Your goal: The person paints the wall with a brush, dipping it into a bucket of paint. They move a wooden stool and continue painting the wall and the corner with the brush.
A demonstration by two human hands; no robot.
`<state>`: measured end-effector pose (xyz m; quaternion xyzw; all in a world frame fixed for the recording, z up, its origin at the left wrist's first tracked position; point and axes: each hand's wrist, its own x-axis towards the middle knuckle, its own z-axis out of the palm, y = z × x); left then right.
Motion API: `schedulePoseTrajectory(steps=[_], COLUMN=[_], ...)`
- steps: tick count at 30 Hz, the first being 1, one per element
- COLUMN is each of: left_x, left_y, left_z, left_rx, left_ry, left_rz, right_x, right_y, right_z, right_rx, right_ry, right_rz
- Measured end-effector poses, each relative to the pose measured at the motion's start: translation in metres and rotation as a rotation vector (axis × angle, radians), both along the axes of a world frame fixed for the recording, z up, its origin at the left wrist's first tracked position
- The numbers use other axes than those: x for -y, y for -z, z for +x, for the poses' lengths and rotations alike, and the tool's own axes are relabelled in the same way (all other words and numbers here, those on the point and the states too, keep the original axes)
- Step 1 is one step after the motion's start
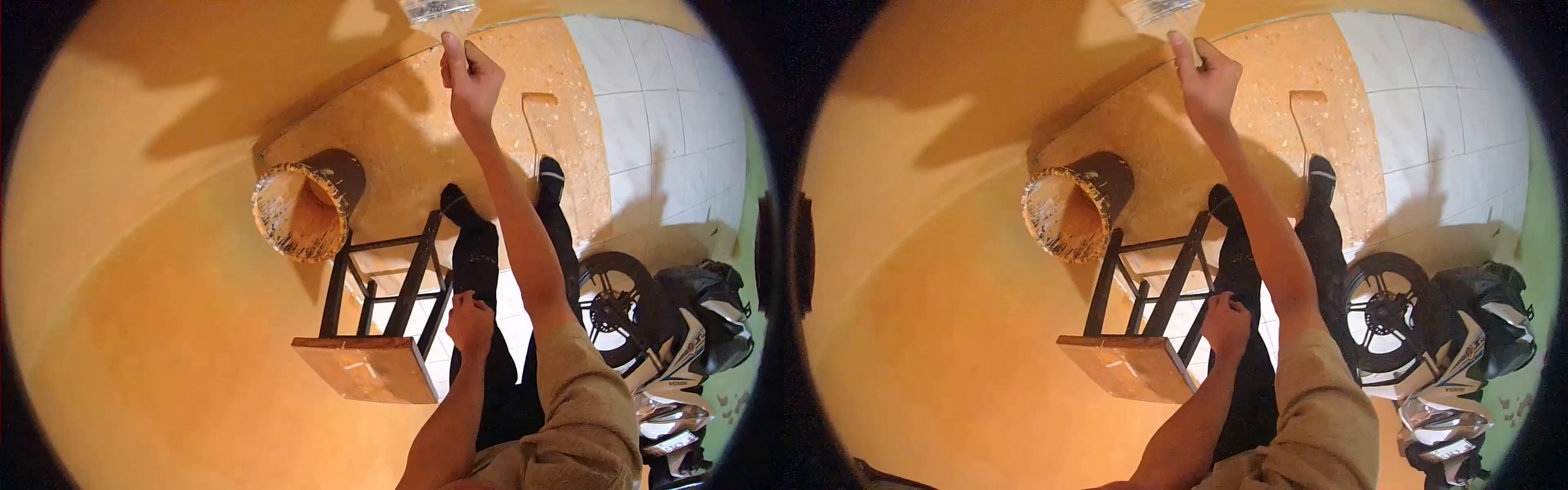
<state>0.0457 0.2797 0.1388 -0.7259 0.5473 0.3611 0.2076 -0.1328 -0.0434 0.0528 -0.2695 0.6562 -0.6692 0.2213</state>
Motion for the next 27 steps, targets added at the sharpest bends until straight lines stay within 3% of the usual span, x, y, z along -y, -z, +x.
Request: schedulePoseTrajectory(steps=[3,5,7,10,11,12,13,15,17,20,21,22,23,24,25,27], left_x=[0.001,-0.001,-0.009,-0.015,-0.023,-0.008,0.001,0.024,0.048,0.06,0.058,0.053,0.064,0.074,0.067,0.053], left_y=[0.0,0.004,0.011,0.027,0.052,0.061,0.09,0.136,0.165,0.184,0.185,0.188,0.175,0.161,0.165,0.172], left_z=[0.0,0.003,0.002,0.001,0.014,0.015,0.012,0.001,-0.028,-0.078,-0.092,-0.104,-0.111,-0.116,-0.121,-0.128], left_rx=[0.042,0.055,0.099,0.134,-0.044,-0.239,-0.303,-0.381,-0.394,-0.598,-0.658,-0.597,-0.622,-0.646,-0.65,-0.94], left_ry=[0.044,0.079,0.153,0.173,0.07,-0.053,-0.124,-0.226,-0.206,-0.183,-0.109,0.117,0.191,0.264,0.246,-0.105], left_rz=[0.013,0.062,0.129,0.154,0.086,-0.127,-0.209,-0.331,-0.264,-0.176,-0.209,-0.09,-0.026,0.042,0.039,-0.338], right_x=[0.017,0.002,-0.027,-0.067,-0.076,-0.081,-0.081,-0.08,-0.058,-0.009,0.008,0.024,0.036,0.045,0.045,0.036], right_y=[0.076,0.13,0.219,0.234,0.234,0.227,0.227,0.224,0.215,0.228,0.224,0.238,0.271,0.302,0.307,0.303], right_z=[-0.018,-0.019,-0.023,-0.023,-0.023,-0.024,-0.033,-0.05,-0.065,-0.062,-0.052,-0.039,-0.036,-0.016,0.004,0.035], right_rx=[0.261,0.233,-0.046,-0.191,-0.219,-0.05,0.116,0.184,0.331,0.415,0.403,0.343,0.067,-0.031,-0.118,-0.245], right_ry=[-0.043,-0.029,-0.088,-0.052,-0.07,-0.078,-0.073,-0.136,-0.222,-0.076,-0.033,0.022,-0.168,-0.158,-0.175,-0.278], right_rz=[0.334,0.691,0.974,1.035,1.037,0.98,0.922,0.8,0.583,0.349,0.323,0.279,0.416,0.376,0.419,0.515])
